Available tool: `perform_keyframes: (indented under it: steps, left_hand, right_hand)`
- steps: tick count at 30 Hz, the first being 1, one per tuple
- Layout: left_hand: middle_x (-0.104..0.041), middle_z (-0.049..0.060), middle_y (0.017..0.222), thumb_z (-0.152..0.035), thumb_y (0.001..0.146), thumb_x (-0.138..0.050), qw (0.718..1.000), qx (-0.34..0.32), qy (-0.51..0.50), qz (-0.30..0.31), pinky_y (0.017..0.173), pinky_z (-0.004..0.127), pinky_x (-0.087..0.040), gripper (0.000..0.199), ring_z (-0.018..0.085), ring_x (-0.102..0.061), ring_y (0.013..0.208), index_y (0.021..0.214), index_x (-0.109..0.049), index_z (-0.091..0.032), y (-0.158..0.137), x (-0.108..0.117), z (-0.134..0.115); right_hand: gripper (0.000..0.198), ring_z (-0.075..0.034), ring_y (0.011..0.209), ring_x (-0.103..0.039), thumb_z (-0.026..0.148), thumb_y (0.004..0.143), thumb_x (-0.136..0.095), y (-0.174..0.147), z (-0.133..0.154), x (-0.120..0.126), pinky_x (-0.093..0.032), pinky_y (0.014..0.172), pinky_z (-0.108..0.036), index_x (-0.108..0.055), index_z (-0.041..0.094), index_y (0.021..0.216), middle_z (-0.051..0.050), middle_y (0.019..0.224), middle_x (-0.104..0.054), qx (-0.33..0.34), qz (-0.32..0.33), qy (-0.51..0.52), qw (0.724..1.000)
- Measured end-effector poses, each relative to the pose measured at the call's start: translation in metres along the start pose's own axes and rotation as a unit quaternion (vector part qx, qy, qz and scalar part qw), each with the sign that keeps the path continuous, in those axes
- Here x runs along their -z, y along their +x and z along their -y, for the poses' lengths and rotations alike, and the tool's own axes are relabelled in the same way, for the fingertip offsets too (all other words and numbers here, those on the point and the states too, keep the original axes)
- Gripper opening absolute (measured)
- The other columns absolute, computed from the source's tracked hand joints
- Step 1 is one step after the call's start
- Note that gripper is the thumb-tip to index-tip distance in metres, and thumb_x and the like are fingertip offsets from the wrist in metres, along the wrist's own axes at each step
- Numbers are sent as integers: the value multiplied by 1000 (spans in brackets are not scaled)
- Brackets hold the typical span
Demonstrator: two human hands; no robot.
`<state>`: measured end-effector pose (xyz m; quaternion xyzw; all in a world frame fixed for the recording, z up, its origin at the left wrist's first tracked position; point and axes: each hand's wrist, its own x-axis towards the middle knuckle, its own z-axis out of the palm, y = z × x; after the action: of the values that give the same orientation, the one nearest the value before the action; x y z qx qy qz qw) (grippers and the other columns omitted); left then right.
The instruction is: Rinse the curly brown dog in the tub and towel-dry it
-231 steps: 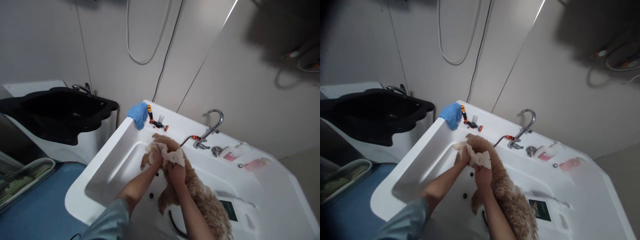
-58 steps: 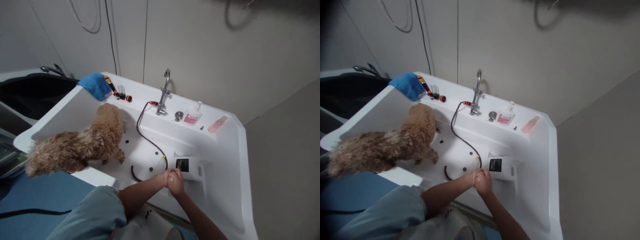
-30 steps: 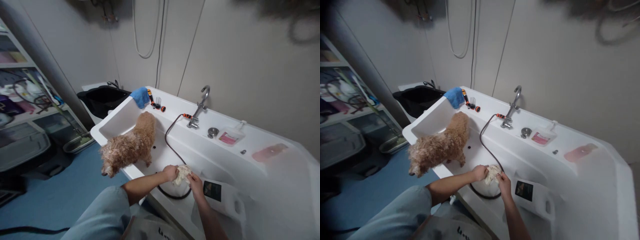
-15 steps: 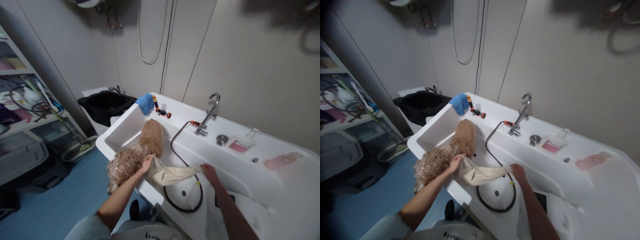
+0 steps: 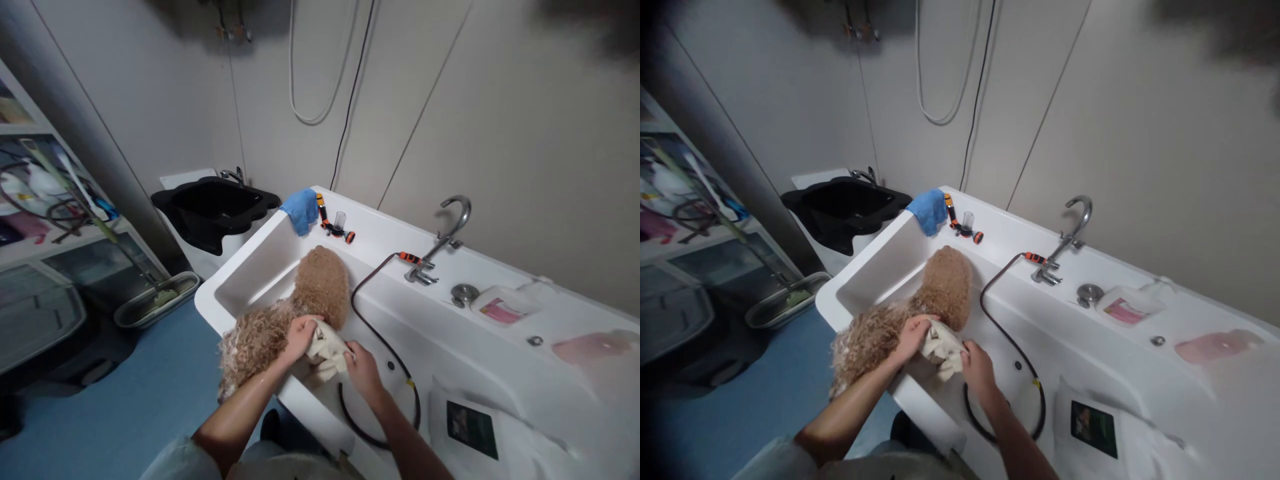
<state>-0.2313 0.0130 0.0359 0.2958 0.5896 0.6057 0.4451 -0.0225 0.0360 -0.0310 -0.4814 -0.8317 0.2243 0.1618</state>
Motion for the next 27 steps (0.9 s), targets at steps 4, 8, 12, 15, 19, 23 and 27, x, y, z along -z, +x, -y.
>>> perform_keyframes:
  steps: [4,8,12,15,19,23,27]
  left_hand:
    - [-70,-1,66,-25,57,-67,991,29,10,126,58,23,-40,35,12,-53,57,88,-81,-17,-1,17,3]
    - [-75,1,85,-23,53,-72,992,9,-41,117,69,23,-46,43,14,-61,72,95,-79,-17,14,27,-7]
    - [-76,5,108,-34,60,-76,991,-25,-120,-55,79,26,-50,55,18,-66,89,112,-73,-16,46,45,-15]
    - [-76,7,108,-35,58,-81,990,-20,-114,-74,78,27,-52,65,20,-68,88,120,-69,-16,65,70,-12]
    - [-76,8,106,-32,56,-86,991,21,-130,-14,76,31,-56,69,21,-71,84,122,-69,-20,78,94,-8]
    - [-76,11,114,-31,53,-92,985,44,-168,15,80,32,-57,62,24,-73,93,112,-75,-21,91,96,-13]
    - [-78,9,103,-44,57,-91,987,42,-142,-58,76,30,-57,54,22,-73,87,103,-76,-19,98,99,-12]
  right_hand:
    - [26,-23,97,-69,17,86,-50,49,-56,79,-51,91,-34,-74,20,95,-9,102,-76,20,74,-60,995]
    - [26,-27,102,-65,19,90,-48,158,-7,128,-49,98,-42,-74,17,87,-12,97,-72,10,-24,-97,995]
    - [52,-30,142,-44,24,93,-49,204,74,68,-39,114,-49,-53,11,143,-22,154,-43,69,-244,45,966]
    - [54,-45,150,-28,32,89,-58,162,82,-8,-28,113,-70,-57,13,140,-25,161,-34,25,-209,-1,978]
    - [39,-41,153,-24,26,79,-68,136,49,-37,-24,120,-63,-70,21,118,-17,165,-33,99,-90,-24,991]
    - [31,-42,141,-44,31,87,-64,187,50,-2,-38,109,-61,-71,15,113,-24,151,-51,-67,-113,22,991]
    - [33,-42,152,-27,36,79,-74,225,64,15,-17,121,-61,-73,24,110,-9,162,-42,175,-13,14,984]
